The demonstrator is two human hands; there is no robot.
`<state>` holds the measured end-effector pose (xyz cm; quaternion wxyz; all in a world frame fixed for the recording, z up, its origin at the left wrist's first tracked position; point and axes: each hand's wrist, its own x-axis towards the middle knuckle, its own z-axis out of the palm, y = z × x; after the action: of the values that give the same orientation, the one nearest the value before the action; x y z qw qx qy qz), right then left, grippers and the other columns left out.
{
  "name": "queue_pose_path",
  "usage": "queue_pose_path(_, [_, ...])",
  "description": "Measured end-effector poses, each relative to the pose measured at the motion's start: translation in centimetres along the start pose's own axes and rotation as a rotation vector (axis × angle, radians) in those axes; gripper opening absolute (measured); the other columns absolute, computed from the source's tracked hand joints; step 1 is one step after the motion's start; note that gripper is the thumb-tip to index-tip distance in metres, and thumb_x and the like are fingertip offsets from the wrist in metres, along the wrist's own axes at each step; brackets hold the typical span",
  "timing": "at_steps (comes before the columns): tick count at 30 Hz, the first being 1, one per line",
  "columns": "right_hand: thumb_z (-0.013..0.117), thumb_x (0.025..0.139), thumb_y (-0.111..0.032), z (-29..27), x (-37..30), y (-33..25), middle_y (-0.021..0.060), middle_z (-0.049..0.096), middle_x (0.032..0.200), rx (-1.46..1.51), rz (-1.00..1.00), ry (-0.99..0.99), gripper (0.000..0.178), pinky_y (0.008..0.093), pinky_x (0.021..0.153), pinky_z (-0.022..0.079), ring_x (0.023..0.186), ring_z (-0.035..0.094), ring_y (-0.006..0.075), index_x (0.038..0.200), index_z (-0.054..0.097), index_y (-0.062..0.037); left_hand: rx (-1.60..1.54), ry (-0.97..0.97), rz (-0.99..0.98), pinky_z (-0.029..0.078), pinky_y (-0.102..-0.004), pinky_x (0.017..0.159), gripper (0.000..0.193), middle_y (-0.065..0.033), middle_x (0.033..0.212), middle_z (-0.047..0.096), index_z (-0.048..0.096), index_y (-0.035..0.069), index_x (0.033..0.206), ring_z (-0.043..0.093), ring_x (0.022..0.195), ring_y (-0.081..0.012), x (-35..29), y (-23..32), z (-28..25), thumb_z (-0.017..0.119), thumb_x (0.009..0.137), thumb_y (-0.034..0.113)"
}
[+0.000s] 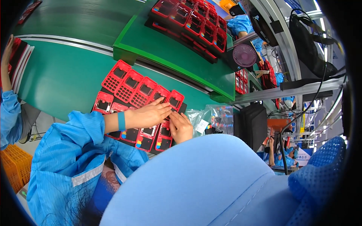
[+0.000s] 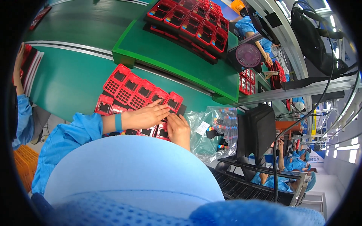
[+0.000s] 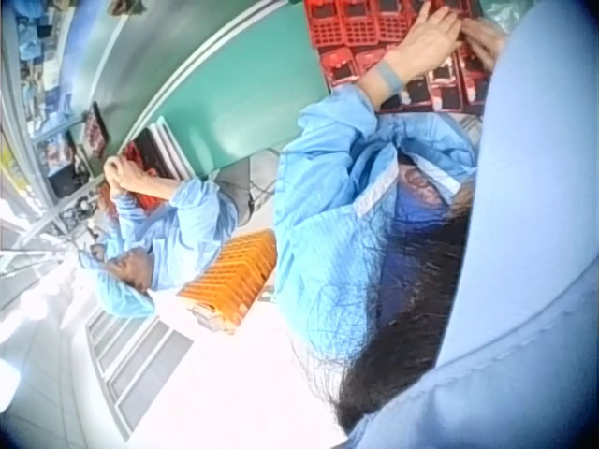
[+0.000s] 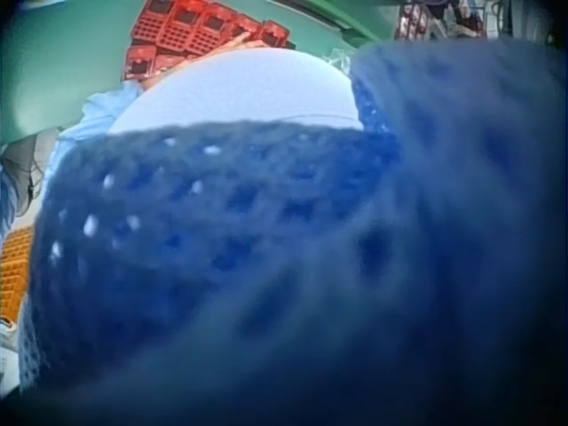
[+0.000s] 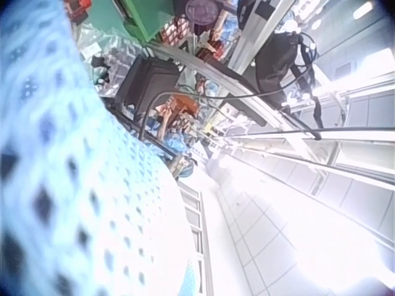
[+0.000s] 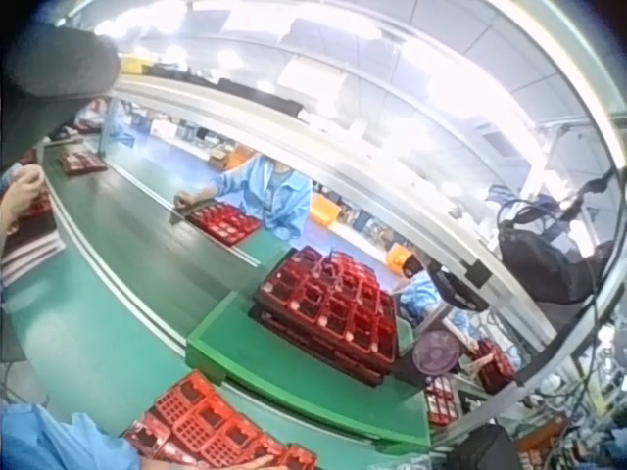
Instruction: The person assembles keypad modules into plastic handheld device casings by hand, placing colorful buttons into the modules and then inserting the modules into the casings.
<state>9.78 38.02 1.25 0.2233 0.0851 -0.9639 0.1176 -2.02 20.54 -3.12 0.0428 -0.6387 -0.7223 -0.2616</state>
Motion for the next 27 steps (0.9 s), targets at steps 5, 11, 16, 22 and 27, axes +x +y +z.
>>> queue_pose_path(5, [0.071, 0.089, -0.003, -5.5, 0.0, -2.2, 0.017, 0.075, 0.102, 0.342, 0.337, 0.031, 0.016, 0.0365, 0.086, 0.057, 0.095, 0.075, 0.0294, 0.104, 0.075, -0.0004, 0.046, -0.037, -0.023, 0.021, -0.0548, 0.124, 0.052, -0.0205, 0.145, 0.054, 0.056, -0.006, 0.136, 0.043, 0.143, -0.0322, 0.2, 0.4, -0.6, 0.058, 0.099, 0.03])
queue_pose_path(11, [0.076, 0.083, -0.009, -10.1, -6.6, 7.5, 0.0209, 0.074, 0.102, -0.183, 0.845, -0.073, 0.024, 0.0399, 0.082, 0.057, 0.092, 0.073, 0.0363, 0.104, 0.075, 0.0, 0.045, -0.023, -0.012, 0.021, -0.0552, 0.123, 0.056, -0.0166, 0.152, 0.048, 0.053, 0.0, 0.142, 0.038, 0.147, -0.0288, 0.6, -0.2, 1.5, 0.053, 0.102, 0.039])
queue_pose_path(16, [0.082, 0.076, -0.013, -8.1, -9.4, 10.2, 0.0203, 0.071, 0.114, -0.346, 0.693, -0.078, 0.044, 0.0446, 0.087, 0.055, 0.101, 0.069, 0.0391, 0.117, 0.07, -0.0009, 0.04, -0.095, -0.063, 0.018, -0.0615, 0.121, 0.056, -0.0118, 0.156, 0.044, 0.05, 0.003, 0.145, 0.036, 0.148, -0.0245, 0.9, 0.2, 0.7, 0.054, 0.102, 0.038])
queue_pose_path(22, [0.075, 0.081, -0.009, -6.7, -9.8, 11.0, 0.0185, 0.07, 0.112, -0.481, 0.577, -0.103, 0.035, 0.0464, 0.083, 0.055, 0.095, 0.067, 0.0381, 0.115, 0.07, -0.0014, 0.083, -0.048, -0.029, 0.018, -0.0643, 0.12, 0.053, -0.0108, 0.154, 0.046, 0.052, 0.006, 0.144, 0.038, 0.146, -0.0225, 0.6, 0.0, 1.2, 0.055, 0.101, 0.038])
queue_pose_path(27, [0.066, 0.088, -0.008, -7.3, -9.9, 12.7, 0.0175, 0.068, 0.106, -0.512, 0.499, 0.041, 0.025, 0.0469, 0.081, 0.053, 0.096, 0.065, 0.0382, 0.111, 0.07, -0.0004, 0.138, -0.033, -0.029, 0.018, -0.0647, 0.12, 0.052, -0.0094, 0.152, 0.048, 0.054, 0.008, 0.144, 0.039, 0.145, -0.022, 0.9, 0.1, 1.5, 0.056, 0.101, 0.037])
